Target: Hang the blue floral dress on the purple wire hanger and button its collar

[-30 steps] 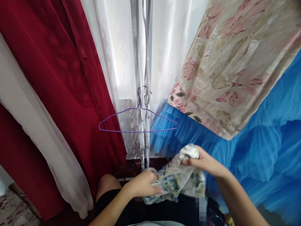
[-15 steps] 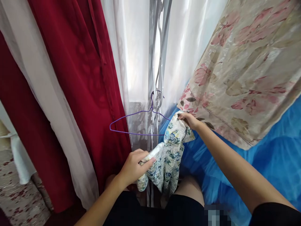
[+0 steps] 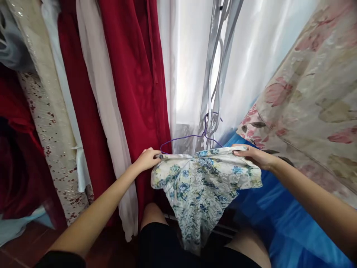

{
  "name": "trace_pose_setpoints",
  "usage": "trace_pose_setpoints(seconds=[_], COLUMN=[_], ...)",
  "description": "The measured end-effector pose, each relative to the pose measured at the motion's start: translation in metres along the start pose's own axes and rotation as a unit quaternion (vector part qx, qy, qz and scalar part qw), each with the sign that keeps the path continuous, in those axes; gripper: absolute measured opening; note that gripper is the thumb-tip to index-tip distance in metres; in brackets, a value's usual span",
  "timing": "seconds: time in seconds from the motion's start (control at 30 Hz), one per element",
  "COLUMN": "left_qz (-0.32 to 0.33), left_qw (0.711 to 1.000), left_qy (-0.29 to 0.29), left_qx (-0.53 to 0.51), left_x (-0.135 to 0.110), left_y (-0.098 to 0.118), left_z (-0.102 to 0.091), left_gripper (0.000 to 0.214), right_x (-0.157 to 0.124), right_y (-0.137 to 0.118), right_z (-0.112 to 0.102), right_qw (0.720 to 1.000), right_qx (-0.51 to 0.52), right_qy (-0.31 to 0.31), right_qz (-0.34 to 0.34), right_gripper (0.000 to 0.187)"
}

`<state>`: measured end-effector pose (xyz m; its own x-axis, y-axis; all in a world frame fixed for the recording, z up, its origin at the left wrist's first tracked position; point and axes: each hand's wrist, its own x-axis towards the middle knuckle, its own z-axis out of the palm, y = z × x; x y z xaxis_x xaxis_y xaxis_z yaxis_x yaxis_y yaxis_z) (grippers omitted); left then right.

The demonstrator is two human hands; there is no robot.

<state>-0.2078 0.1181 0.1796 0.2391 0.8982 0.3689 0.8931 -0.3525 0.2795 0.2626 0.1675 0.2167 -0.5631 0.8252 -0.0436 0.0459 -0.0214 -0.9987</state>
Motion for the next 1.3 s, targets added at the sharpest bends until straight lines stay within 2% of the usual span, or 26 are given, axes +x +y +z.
trace_pose_setpoints(seconds=[0.07,0.17,0.23,0.33,0.37,0.43,0.53,0.63,0.7,0.8,0.97,1.07,1.13,1.17,1.23,1.3], left_qz=[-0.001,0.012,0.036,0.070,0.070,0.048,0.019,0.061,0.095,0.112,0.114,0.082,0.030,0.001,-0.052,-0.089], left_qw=[0.999,0.995,0.992,0.986,0.983,0.980,0.974,0.974,0.974,0.973,0.970,0.975,0.972,0.967,0.951,0.933], left_qy=[0.042,0.095,0.094,0.052,0.053,0.093,0.156,0.167,0.170,0.171,0.171,0.149,0.157,0.170,0.203,0.227], left_qx=[-0.002,-0.035,-0.077,-0.143,-0.159,-0.172,-0.165,-0.142,-0.115,-0.104,-0.132,-0.143,-0.170,-0.189,-0.229,-0.265], left_x=[0.024,0.057,0.075,0.090,0.091,0.088,0.073,0.054,0.045,0.040,0.047,0.051,0.052,0.053,0.053,0.053], left_y=[0.001,0.014,0.027,0.046,0.051,0.057,0.059,0.062,0.067,0.080,0.097,0.092,0.081,0.074,0.060,0.051], left_z=[-0.010,-0.025,-0.028,-0.023,-0.019,-0.013,-0.008,-0.009,-0.012,-0.017,-0.020,-0.011,-0.002,0.002,0.013,0.022], left_gripper=[0.024,0.032,0.034,0.037,0.040,0.044,0.035,0.033,0.034,0.034,0.034,0.034,0.041,0.046,0.055,0.059], right_x=[-0.003,-0.008,-0.009,-0.009,-0.009,-0.013,-0.031,-0.056,-0.069,-0.075,-0.059,-0.046,-0.044,-0.047,-0.061,-0.080], right_y=[-0.002,-0.004,-0.004,0.000,0.003,0.013,0.036,0.059,0.064,0.051,0.003,-0.014,-0.018,-0.019,-0.019,-0.017], right_z=[0.002,0.009,0.012,0.017,0.018,0.023,0.035,0.052,0.060,0.060,0.045,0.048,0.062,0.073,0.098,0.124], right_qw=[1.000,1.000,0.999,0.997,0.996,0.990,0.974,0.961,0.950,0.931,0.908,0.920,0.938,0.950,0.970,0.962], right_qx=[-0.002,0.014,0.026,0.038,0.040,0.045,0.055,0.040,0.033,0.054,0.080,0.074,0.049,0.025,-0.057,-0.168], right_qy=[0.000,0.022,0.033,0.048,0.062,0.121,0.217,0.253,0.279,0.317,0.356,0.327,0.279,0.240,0.125,-0.030], right_qz=[0.002,0.012,0.016,0.045,0.058,0.059,-0.021,-0.107,-0.140,-0.174,-0.205,-0.204,-0.201,-0.198,-0.200,-0.215], right_gripper=[0.027,0.034,0.038,0.039,0.039,0.042,0.044,0.036,0.036,0.034,0.033,0.036,0.039,0.043,0.054,0.057])
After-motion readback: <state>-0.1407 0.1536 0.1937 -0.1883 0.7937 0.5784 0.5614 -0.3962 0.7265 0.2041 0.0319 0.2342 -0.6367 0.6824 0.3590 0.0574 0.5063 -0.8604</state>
